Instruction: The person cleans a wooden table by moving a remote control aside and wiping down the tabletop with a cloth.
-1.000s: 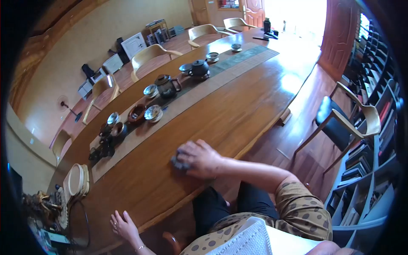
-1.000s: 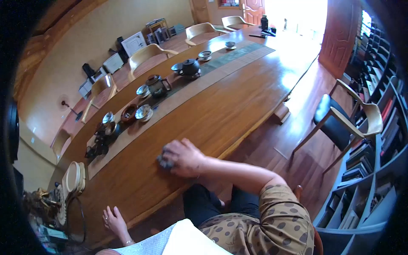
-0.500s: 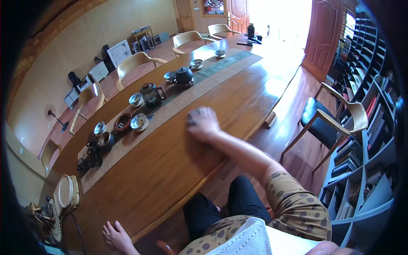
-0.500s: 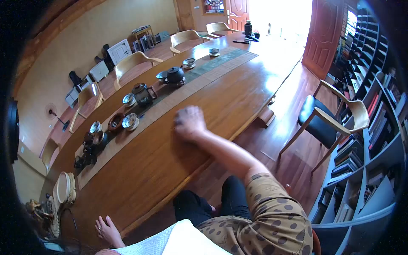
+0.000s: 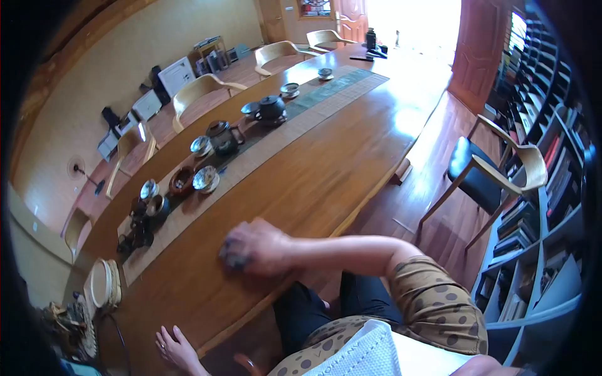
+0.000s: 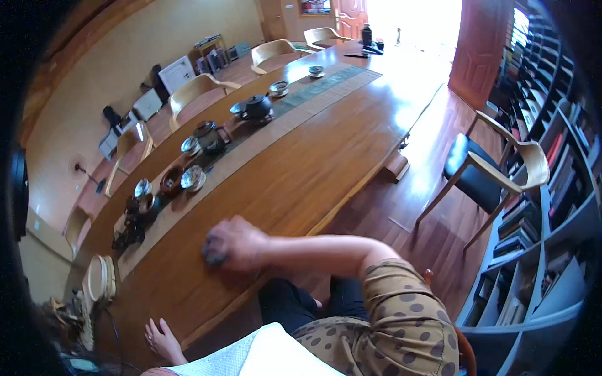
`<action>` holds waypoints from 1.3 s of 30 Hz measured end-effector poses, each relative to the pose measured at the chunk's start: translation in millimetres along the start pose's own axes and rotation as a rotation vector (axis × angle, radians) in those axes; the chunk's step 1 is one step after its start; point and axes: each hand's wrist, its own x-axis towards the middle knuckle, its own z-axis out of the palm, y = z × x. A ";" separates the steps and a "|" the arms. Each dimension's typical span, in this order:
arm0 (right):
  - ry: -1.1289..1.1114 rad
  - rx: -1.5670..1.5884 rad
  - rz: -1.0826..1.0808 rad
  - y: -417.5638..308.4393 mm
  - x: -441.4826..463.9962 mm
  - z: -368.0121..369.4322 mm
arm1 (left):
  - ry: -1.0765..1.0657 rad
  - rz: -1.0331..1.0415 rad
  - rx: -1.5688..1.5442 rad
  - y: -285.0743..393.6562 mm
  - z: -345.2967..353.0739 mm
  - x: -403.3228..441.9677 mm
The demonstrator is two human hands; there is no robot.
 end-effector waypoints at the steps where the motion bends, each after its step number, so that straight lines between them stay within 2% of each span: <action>1: 0.170 -0.226 0.080 26.4 -7.2 -6.9 | 0.006 0.000 -0.003 -0.4 3.2 2.8; 2: 0.027 -0.293 0.210 42.6 -11.5 -40.7 | 0.008 -0.014 0.001 -3.3 5.1 2.3; 4: 0.223 -0.345 0.255 118.4 -36.6 -50.8 | 0.006 0.018 0.044 -4.4 2.0 2.8; 5: 0.010 -0.361 0.642 111.7 -33.0 -85.5 | 0.023 0.001 0.039 -3.8 4.8 2.4; 6: 0.125 -0.522 0.658 165.6 -56.5 -74.7 | 0.043 -0.009 0.035 -4.1 8.8 2.2; 8: 0.177 -0.590 0.870 208.7 -72.2 -83.4 | 0.059 -0.010 0.036 -6.5 14.0 2.3; 10: 0.144 -0.528 1.059 218.9 -59.2 -81.9 | 0.061 -0.017 0.011 -5.8 13.4 1.6; 12: 0.204 -0.560 1.073 216.9 -30.2 -55.6 | 0.063 -0.009 -0.005 -6.8 13.5 2.4; 14: 0.269 -0.486 0.845 186.7 5.6 -19.2 | 0.096 -0.007 -0.025 -9.2 20.9 2.8; 16: 0.206 -0.404 0.659 128.9 43.5 14.5 | 0.115 -0.007 -0.040 -10.0 23.5 2.0; 17: 0.137 -0.328 0.611 99.7 60.3 29.3 | 0.094 -0.008 -0.037 -8.4 19.7 2.2; 18: 0.069 -0.279 0.580 71.2 72.9 44.3 | 0.169 0.008 -0.059 -9.3 24.5 2.8; 20: 0.000 -0.267 0.438 32.6 84.2 78.7 | 0.133 0.083 -0.146 -2.8 3.1 4.6; 22: -0.053 -0.198 0.297 -1.2 81.9 73.5 | 0.289 0.163 0.015 -3.6 12.7 6.1; 24: 0.000 -0.003 0.176 4.6 78.5 74.3 | 0.205 0.220 -0.105 15.0 -8.0 10.3; 25: 0.035 -0.032 0.143 4.5 70.3 59.2 | 0.214 0.325 -0.206 30.5 -23.4 13.6; 27: -0.006 -0.219 0.242 8.4 57.4 23.7 | 0.229 0.450 -0.466 69.4 -32.3 25.8; 28: 0.046 -0.328 0.285 29.5 46.1 24.5 | 0.222 0.523 -0.523 88.5 -27.3 35.1; 29: 0.020 -0.394 0.389 45.5 34.0 18.7 | 0.155 0.543 -0.601 111.8 -34.5 39.3; 32: -0.071 -0.493 0.621 85.6 -4.8 -8.3 | 0.054 0.546 -0.576 188.9 0.4 63.0; 33: -0.090 -0.550 0.687 95.4 -18.5 -14.8 | -0.057 0.545 -0.582 213.2 17.0 71.4; 34: -0.056 -0.594 0.691 102.0 -35.9 -19.4 | -0.172 0.550 -0.588 232.5 29.6 77.1; 36: 0.031 -0.500 0.778 121.6 -50.4 -20.4 | -0.083 0.571 -0.418 255.4 33.0 62.3; 39: -0.082 -0.592 0.673 107.7 -49.2 -20.4 | -0.070 0.706 -0.445 247.3 39.2 67.3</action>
